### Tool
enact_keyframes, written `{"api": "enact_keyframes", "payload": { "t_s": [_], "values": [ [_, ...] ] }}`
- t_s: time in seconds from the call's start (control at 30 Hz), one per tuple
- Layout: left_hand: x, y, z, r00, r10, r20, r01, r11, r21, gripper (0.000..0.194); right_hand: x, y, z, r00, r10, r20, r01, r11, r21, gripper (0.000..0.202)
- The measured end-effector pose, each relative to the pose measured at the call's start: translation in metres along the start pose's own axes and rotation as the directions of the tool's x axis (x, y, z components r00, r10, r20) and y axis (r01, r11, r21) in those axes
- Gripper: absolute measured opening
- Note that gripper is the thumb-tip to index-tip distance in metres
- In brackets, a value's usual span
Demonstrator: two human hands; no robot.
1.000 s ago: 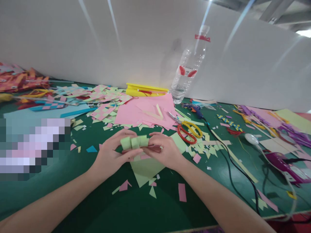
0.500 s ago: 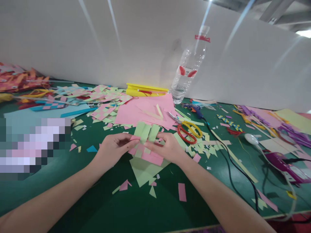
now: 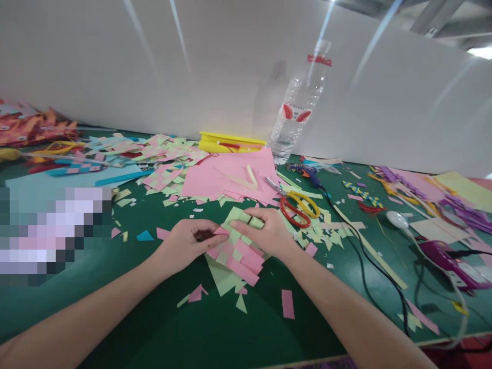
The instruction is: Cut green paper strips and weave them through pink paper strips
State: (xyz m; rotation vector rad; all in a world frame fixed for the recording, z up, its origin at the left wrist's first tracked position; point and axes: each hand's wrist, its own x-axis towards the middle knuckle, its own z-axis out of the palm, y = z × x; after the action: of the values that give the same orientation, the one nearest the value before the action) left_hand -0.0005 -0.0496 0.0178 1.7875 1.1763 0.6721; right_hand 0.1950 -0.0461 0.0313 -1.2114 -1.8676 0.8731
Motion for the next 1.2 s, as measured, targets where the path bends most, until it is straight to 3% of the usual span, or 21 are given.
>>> {"api": "enact_keyframes", "payload": {
  "t_s": [0.1,0.33,0.77,1.2],
  "values": [
    [0.0,0.0004,-0.0003,1.0,0.012,-0.013,-0.012,0.999,-0.053,0.03,-0.0001,-0.0006,-0.001,0.999,-0.018,-0.03,0.018,1.0,0.004,0.03],
    [-0.002,-0.0029,-0.0042,0.977,0.001,-0.214,-0.024,0.994,-0.103,0.03,-0.0008,-0.0012,-0.0003,0.997,-0.035,-0.075,0.037,0.999,0.025,0.032],
    [-0.0022,-0.0021,-0.0031,0.995,0.003,-0.095,-0.015,0.991,-0.13,0.027,-0.002,-0.0014,0.002,0.987,-0.133,-0.087,0.134,0.991,0.009,0.034],
    [0.0004,-0.0005,-0.0001,1.0,0.02,-0.018,-0.023,0.987,-0.159,0.021,-0.0007,0.004,0.0042,0.98,-0.192,-0.05,0.194,0.979,0.057,0.023]
  ]
}}
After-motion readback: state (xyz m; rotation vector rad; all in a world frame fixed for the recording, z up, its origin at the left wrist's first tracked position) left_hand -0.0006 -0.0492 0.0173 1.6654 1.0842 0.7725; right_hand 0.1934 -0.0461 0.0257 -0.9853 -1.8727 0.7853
